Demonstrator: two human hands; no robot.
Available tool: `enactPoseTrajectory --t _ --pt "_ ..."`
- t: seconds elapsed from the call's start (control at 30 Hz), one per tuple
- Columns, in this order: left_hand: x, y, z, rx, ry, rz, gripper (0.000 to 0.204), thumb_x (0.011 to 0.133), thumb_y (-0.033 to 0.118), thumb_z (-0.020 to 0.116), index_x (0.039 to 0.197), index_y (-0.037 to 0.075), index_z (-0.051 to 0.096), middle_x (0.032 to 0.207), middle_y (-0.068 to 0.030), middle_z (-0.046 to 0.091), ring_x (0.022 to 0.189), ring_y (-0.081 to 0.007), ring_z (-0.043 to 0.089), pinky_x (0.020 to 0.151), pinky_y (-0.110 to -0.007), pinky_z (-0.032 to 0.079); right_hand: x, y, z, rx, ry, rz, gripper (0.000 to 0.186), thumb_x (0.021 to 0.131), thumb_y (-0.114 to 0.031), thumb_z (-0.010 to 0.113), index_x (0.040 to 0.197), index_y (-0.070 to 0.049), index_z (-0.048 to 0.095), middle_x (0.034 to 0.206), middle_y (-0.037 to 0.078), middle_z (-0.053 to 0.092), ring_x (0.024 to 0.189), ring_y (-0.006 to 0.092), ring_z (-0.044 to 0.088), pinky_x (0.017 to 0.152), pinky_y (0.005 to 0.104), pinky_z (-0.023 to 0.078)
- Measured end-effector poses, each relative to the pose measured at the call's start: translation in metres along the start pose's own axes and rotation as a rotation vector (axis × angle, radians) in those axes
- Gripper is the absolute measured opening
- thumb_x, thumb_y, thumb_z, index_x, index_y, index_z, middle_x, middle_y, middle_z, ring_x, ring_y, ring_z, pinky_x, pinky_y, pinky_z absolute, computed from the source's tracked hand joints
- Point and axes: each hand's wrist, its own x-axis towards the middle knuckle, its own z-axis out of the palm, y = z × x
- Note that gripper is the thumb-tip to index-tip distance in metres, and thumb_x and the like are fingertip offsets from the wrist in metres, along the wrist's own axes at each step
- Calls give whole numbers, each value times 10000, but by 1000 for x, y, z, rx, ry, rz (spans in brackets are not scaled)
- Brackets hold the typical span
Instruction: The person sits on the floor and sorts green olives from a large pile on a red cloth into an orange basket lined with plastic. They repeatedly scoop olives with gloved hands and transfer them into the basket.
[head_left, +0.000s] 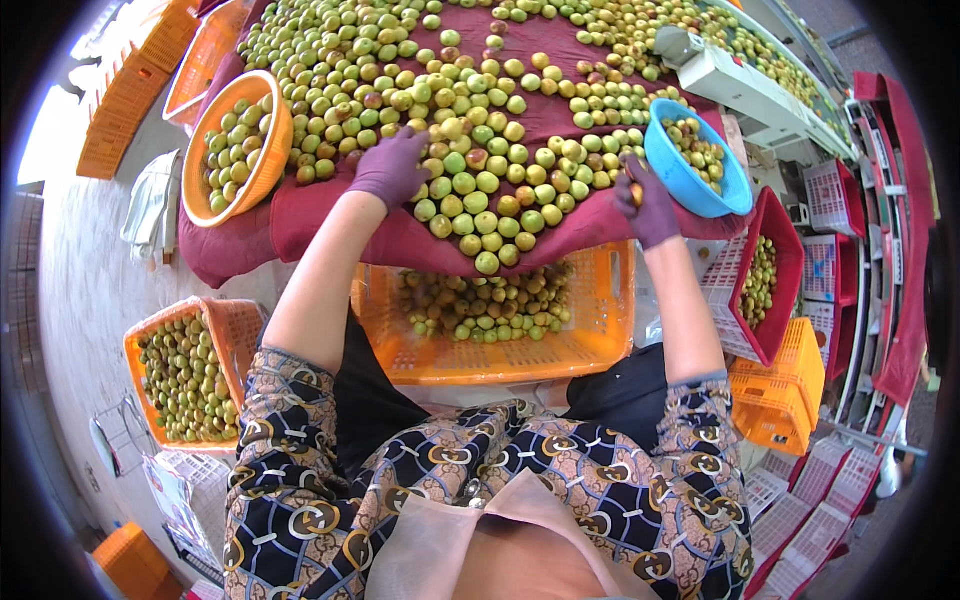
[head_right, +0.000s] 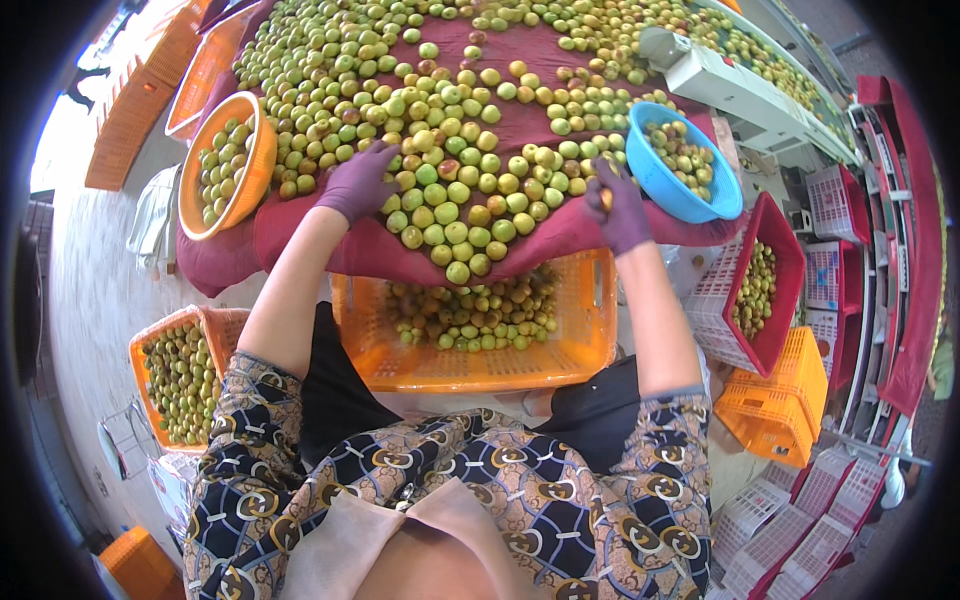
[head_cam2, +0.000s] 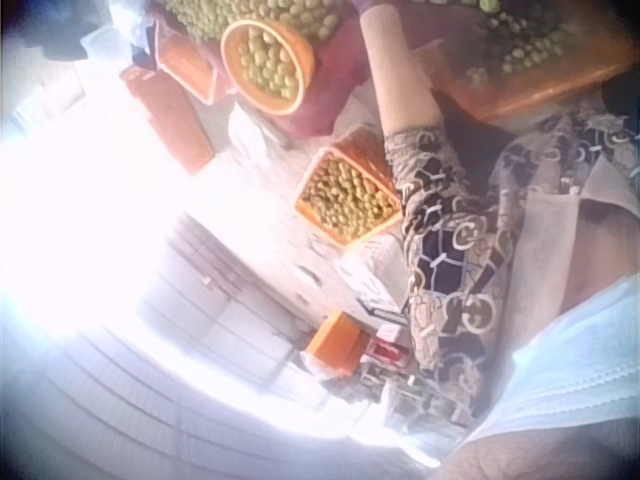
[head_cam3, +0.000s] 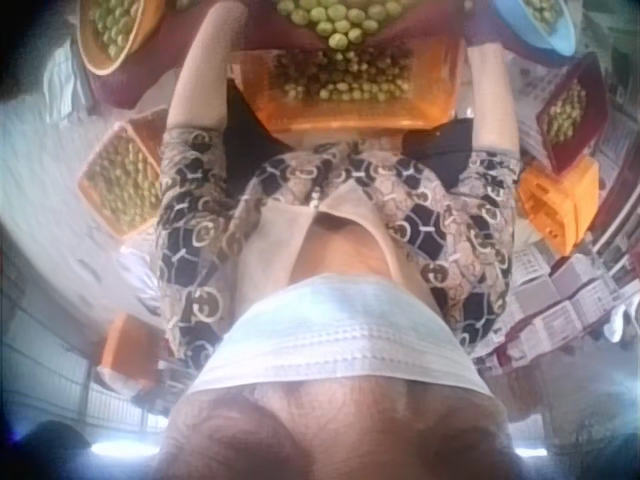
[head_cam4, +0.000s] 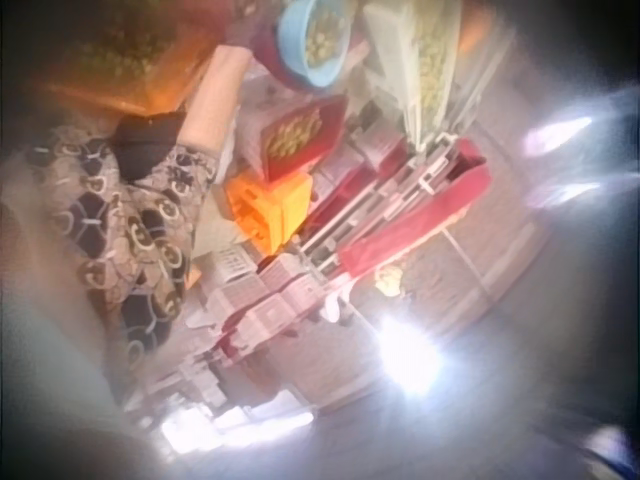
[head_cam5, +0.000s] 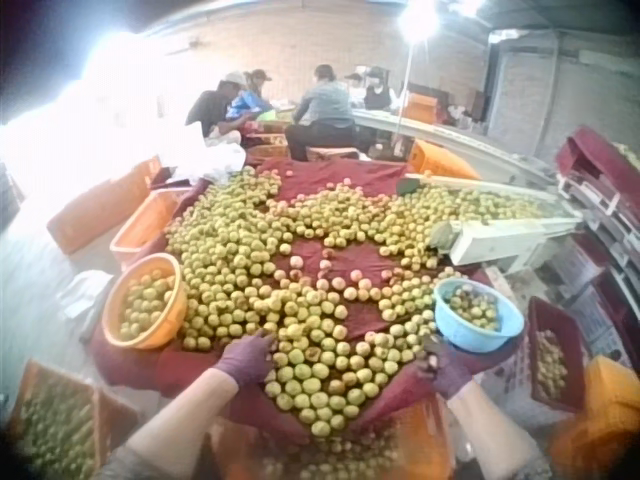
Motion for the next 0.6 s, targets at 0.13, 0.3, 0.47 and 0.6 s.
enactPoseTrajectory --t 0.13,0.3,0.47,0.6 --pt "-11 -6 -24 88 -74 -147 502 859 308 711 1325 178 578 1245 -94 630 1120 -341 633 914 -463 534 -61 8 -101 471 -12 232 267 994 -382 594 892 -155 498 716 -30 429 560 69 447 418 191 273" --pt "-19 2 -31 200 -169 -225 383 849 411 722 1095 122 668 1085 -132 679 1054 -326 660 869 -466 546 -134 -36 -323 153 601 -526 352 1014 -248 530 1202 49 542 1219 172 617 1082 271 629 944 418 557" --pt "-34 -16 -16 276 -177 -174 430 813 444 735 1090 121 675 1101 -123 696 1087 -316 654 893 -447 545 -134 -21 -312 383 485 -521 414 1047 -183 457 1407 20 483 1386 189 579 1244 248 587 1072 396 482" --pt "-53 -7 -30 289 -212 -186 449 795 424 745 1124 128 668 1131 -121 699 1103 -310 655 915 -447 543 -92 28 -35 -532 17 -79 383 1019 -142 546 1384 -24 543 1232 104 682 1139 185 645 951 310 515"
